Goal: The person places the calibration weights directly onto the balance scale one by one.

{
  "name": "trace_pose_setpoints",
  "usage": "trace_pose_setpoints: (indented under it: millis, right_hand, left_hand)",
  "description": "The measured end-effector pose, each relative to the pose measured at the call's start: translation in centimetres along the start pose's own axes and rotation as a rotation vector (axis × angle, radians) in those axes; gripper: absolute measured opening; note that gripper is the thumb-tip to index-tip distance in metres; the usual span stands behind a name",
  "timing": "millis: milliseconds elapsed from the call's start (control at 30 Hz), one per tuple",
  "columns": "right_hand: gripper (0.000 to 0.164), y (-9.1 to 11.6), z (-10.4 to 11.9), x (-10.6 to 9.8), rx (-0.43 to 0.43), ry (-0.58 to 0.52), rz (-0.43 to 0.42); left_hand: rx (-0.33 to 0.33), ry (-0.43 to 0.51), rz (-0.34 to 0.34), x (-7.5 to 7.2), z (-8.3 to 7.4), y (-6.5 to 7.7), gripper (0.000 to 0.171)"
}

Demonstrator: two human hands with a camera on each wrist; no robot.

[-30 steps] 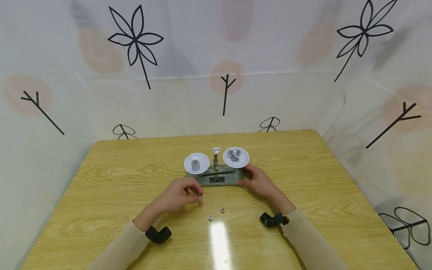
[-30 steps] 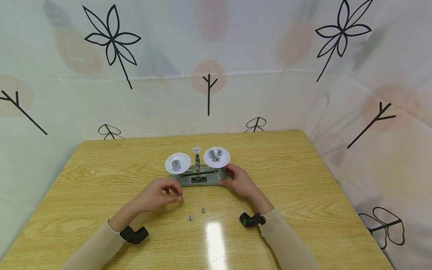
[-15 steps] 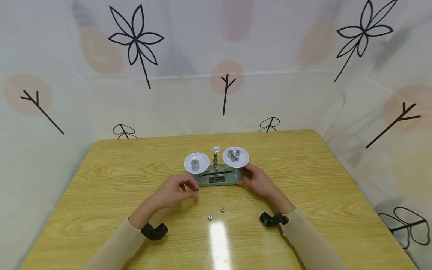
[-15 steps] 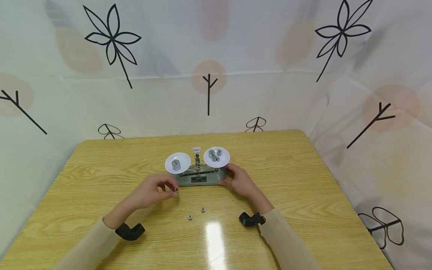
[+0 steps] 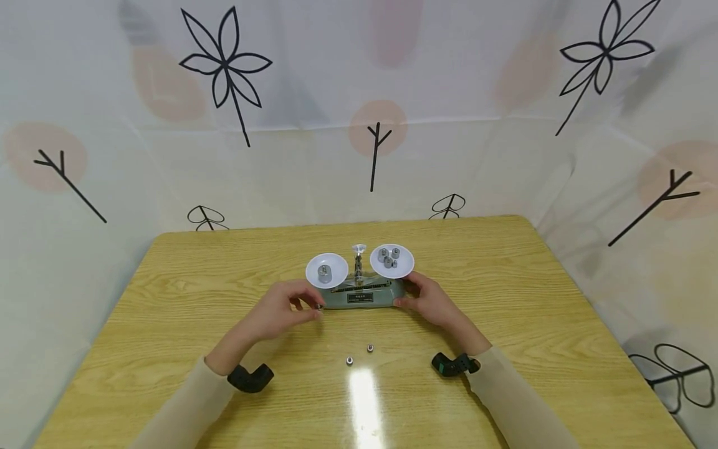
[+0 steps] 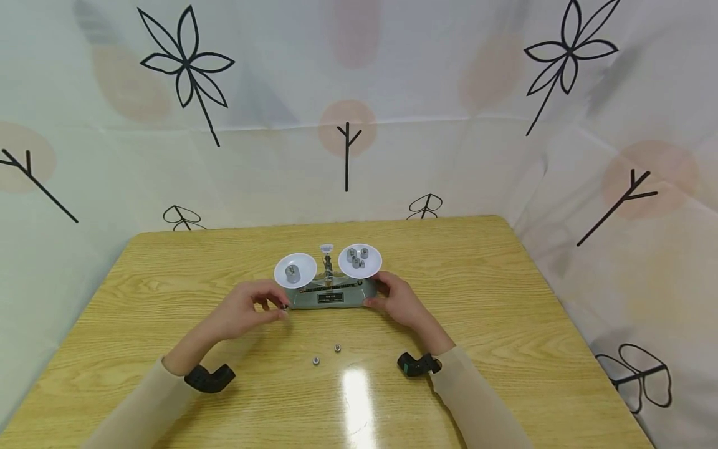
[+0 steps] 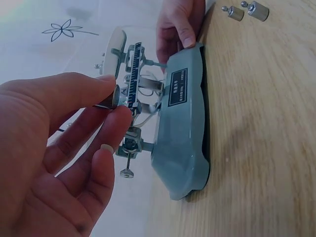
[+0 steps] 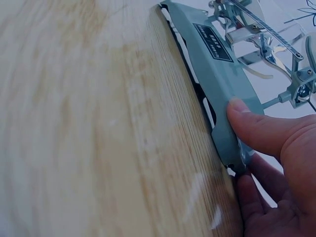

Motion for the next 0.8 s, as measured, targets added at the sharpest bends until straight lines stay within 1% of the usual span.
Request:
trace_pose_setpoints:
  millis: [300,567,800]
  right_hand:
    - [0.067,-0.1,0.0,0.0,0.004,-0.006,-0.001]
    - [0.067,-0.1,-0.1,0.0,-0.001,-0.006,-0.003]
    - [0.068,-0.2,-0.3,0.1,-0.019,0.014,-0.012]
  left_hand:
    - [-0.010,-0.029,-0.028,-1.4,0.2,-0.3,0.014]
    - [0.000,-0.048,-0.054,-2.4,0.0,-0.8,0.014]
    - [0.005,-0.071,-0.068,-2.9,-0.1,-1.5,0.014]
Point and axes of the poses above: each hand's wrist, its own y-axis away from the middle knuckle, its own x-axis out of the palm, z = x × y, the point moved 2 cm from there along -y, towards the middle knuckle, and after that the axes turned 13 degrees about -y, right-handed, at the moved point
